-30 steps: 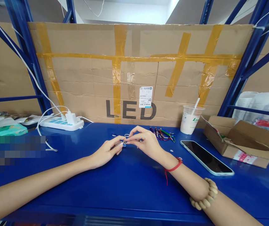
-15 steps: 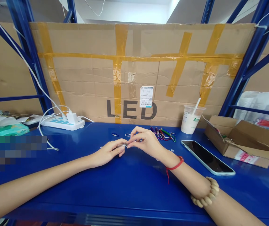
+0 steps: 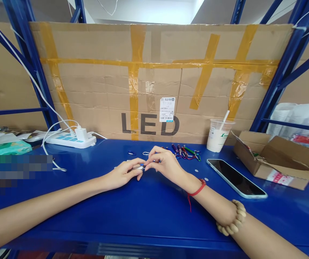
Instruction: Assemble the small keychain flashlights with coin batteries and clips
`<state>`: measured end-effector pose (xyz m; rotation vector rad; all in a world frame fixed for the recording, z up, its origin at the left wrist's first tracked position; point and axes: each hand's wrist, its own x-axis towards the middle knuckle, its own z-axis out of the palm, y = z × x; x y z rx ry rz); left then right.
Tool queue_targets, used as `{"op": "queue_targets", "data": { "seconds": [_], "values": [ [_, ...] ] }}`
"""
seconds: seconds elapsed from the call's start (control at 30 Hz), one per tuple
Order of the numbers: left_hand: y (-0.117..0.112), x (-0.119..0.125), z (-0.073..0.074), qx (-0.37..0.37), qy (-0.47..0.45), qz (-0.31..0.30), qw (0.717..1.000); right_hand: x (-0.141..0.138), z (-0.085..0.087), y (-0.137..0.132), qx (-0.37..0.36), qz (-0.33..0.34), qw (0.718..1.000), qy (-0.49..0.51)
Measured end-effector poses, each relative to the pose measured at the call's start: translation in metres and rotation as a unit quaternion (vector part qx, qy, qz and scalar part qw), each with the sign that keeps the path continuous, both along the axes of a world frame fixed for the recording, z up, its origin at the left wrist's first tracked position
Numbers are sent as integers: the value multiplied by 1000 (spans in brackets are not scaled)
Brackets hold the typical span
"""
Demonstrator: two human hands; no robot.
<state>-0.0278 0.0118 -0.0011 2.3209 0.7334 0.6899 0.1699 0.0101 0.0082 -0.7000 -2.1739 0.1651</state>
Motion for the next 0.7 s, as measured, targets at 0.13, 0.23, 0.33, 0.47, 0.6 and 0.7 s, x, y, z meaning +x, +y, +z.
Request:
{"op": "queue_targets", "data": {
  "seconds": [0.13, 0.23, 0.33, 0.47, 0.6, 0.7],
  "values": [
    [-4, 1, 3, 13, -6, 9, 1000, -4, 0, -3, 55, -12, 998, -1],
    [-6, 2, 5, 30, 0, 16, 999, -7, 1, -5, 54, -35, 998, 4],
    [-6, 2, 5, 43, 2, 23, 999, -12, 2, -7, 9, -66, 998, 21],
    [-4, 2, 2, 64, 0, 36, 997, -16, 3, -10, -84, -100, 990, 50],
    [-4, 3, 2, 65, -1, 46, 997, -17, 5, -11, -203, -112, 970, 71],
    [-4, 3, 3, 52, -2, 59, 997, -16, 5, -9, -251, -116, 957, 87]
  ]
}}
